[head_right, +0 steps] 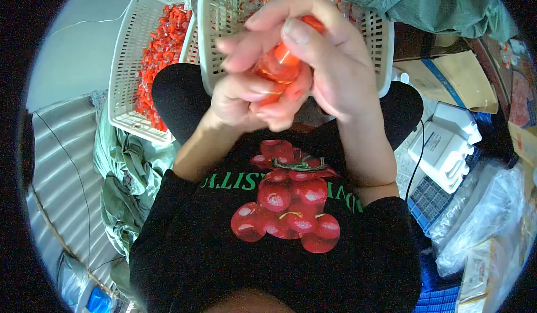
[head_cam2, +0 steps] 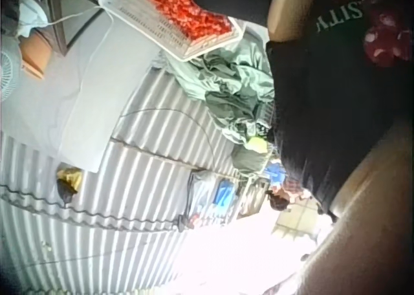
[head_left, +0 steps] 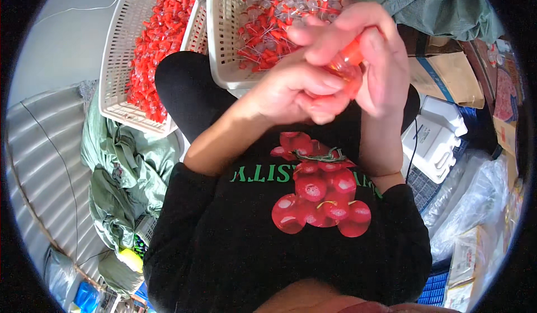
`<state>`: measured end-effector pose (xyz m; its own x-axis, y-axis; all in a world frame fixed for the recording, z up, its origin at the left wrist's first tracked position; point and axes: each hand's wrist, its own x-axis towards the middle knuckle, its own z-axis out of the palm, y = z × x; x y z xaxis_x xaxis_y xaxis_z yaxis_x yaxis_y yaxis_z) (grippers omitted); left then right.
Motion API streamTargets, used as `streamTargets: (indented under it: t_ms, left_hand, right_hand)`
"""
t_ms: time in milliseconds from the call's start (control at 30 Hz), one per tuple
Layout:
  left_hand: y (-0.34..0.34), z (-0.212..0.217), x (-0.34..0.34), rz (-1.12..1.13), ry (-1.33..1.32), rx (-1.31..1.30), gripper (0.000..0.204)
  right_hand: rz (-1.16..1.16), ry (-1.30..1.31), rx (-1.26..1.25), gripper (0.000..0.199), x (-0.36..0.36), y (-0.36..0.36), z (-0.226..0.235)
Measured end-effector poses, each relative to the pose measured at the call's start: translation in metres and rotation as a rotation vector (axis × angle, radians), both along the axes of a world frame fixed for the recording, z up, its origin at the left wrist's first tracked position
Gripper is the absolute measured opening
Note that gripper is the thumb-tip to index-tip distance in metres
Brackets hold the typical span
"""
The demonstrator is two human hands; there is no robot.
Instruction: Capping and tightening small red bottles in a factory setting.
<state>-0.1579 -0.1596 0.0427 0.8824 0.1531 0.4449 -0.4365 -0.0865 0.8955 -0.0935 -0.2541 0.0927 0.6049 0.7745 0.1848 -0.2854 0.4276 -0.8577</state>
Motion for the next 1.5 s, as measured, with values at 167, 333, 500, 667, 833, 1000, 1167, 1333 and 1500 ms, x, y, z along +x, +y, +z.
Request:
streamTargets:
  t_ms: [167, 333, 500, 667, 833, 1000, 1167, 1333, 1500]
  left_hand:
    - [-0.001, 0.016, -0.009, -0.318, 0.377, -0.751, 0.023]
    - [0.003, -0.006, 0.014, 0.425, -0.052, 0.172, 0.022]
    - [-0.003, 0.011, 0.015, 0.39, 0.055, 0.067, 0.027]
    - [0.004, 0.004, 0.02, 0.479, 0.111, 0.16, 0.032]
    - [0.028, -0.027, 0.011, 0.674, 0.168, 0.609, 0.03]
    - [0.267, -0.073, -0.122, 1.163, 0.84, 0.649, 0.024]
    - [0.282, -0.07, -0.101, 1.051, 1.146, 1.079, 0.035]
    - [0.137, -0.069, 0.081, 0.093, 0.719, 1.171, 0.026]
    - [0.119, -0.163, 0.16, -0.207, 0.828, 1.345, 0.034]
  right_hand:
    - [-0.006, -0.114, 0.036, 0.016, 0.006, 0.007, -0.009]
    - [-0.234, -0.154, -0.062, 0.018, -0.005, 0.022, 0.001]
    - [-0.36, 0.346, 0.144, 0.016, -0.026, 0.029, 0.018]
    - [-0.521, -0.914, -0.312, 0.029, 0.023, 0.009, -0.019]
    - [-0.587, -0.927, -0.34, 0.033, 0.022, 0.019, -0.048]
    - [-0.743, -0.426, -0.277, 0.024, 0.08, -0.002, -0.073]
    - [-0.245, -0.736, -0.605, 0.017, 0.1, 0.006, -0.134]
    - [-0.002, -0.989, -0.95, 0.016, 0.144, 0.006, -0.191]
    - [0.153, -1.241, -1.221, 0.016, 0.142, 0.015, -0.216]
